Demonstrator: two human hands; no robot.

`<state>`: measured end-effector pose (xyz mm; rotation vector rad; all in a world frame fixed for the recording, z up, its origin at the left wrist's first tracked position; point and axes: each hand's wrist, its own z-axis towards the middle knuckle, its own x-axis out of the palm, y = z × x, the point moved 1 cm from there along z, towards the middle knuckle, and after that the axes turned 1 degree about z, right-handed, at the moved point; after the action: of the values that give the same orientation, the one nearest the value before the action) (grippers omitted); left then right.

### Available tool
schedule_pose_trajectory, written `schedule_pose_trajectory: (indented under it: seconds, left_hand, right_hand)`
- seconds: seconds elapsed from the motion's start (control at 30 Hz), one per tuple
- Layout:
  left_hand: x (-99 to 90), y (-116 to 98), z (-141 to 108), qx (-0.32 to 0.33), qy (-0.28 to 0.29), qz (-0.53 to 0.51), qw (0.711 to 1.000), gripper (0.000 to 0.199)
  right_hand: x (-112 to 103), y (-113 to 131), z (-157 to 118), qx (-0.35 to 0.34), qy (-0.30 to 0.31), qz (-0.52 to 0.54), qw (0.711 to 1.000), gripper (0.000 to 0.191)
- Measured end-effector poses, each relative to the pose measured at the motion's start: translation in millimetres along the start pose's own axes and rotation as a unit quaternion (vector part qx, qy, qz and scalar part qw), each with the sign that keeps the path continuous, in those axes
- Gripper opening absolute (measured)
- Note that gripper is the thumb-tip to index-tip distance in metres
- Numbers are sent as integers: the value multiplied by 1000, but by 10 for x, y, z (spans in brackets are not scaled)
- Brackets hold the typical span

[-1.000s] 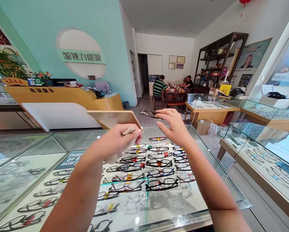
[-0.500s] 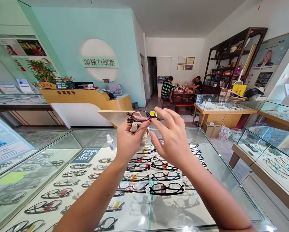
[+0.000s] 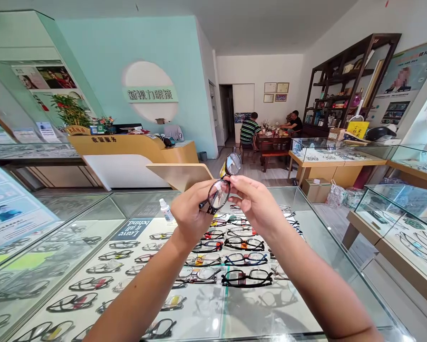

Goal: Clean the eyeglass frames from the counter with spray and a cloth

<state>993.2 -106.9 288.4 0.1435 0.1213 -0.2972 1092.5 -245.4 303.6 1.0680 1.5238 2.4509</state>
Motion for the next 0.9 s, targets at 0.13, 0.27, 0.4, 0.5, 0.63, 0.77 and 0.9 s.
schedule_pose_trajectory:
  seconds: [0.13, 0.27, 0.4, 0.5, 0.63, 0.77, 0.9]
  left_hand:
    - [-29, 47, 4, 30, 16, -5, 999, 32]
    - [-79, 113, -22, 55, -6, 5, 998, 34]
    - [-113, 153, -50, -2, -8, 5, 1000, 22]
    - [-127, 126, -9, -80, -36, -26, 996, 17]
    - [-159, 113, 116, -272, -136, -135, 943, 16]
    - [-183, 208, 207, -476, -137, -287, 820, 29]
    - [-185, 263, 254, -564, -123, -394, 715, 43]
  right_hand:
    - [-39, 45, 15, 2, 20, 5, 1000, 29]
    - [-75, 69, 40, 5, 50, -15, 999, 26]
    - [-98, 102, 38, 8, 71, -45, 996, 23]
    - [-125, 172, 17, -4, 71, -83, 994, 27]
    - [-142, 289, -19, 8, 89, -106, 990, 32]
    - [-137, 337, -39, 27, 119, -117, 986, 36]
    - [-161, 297, -44, 38, 152, -101, 982, 30]
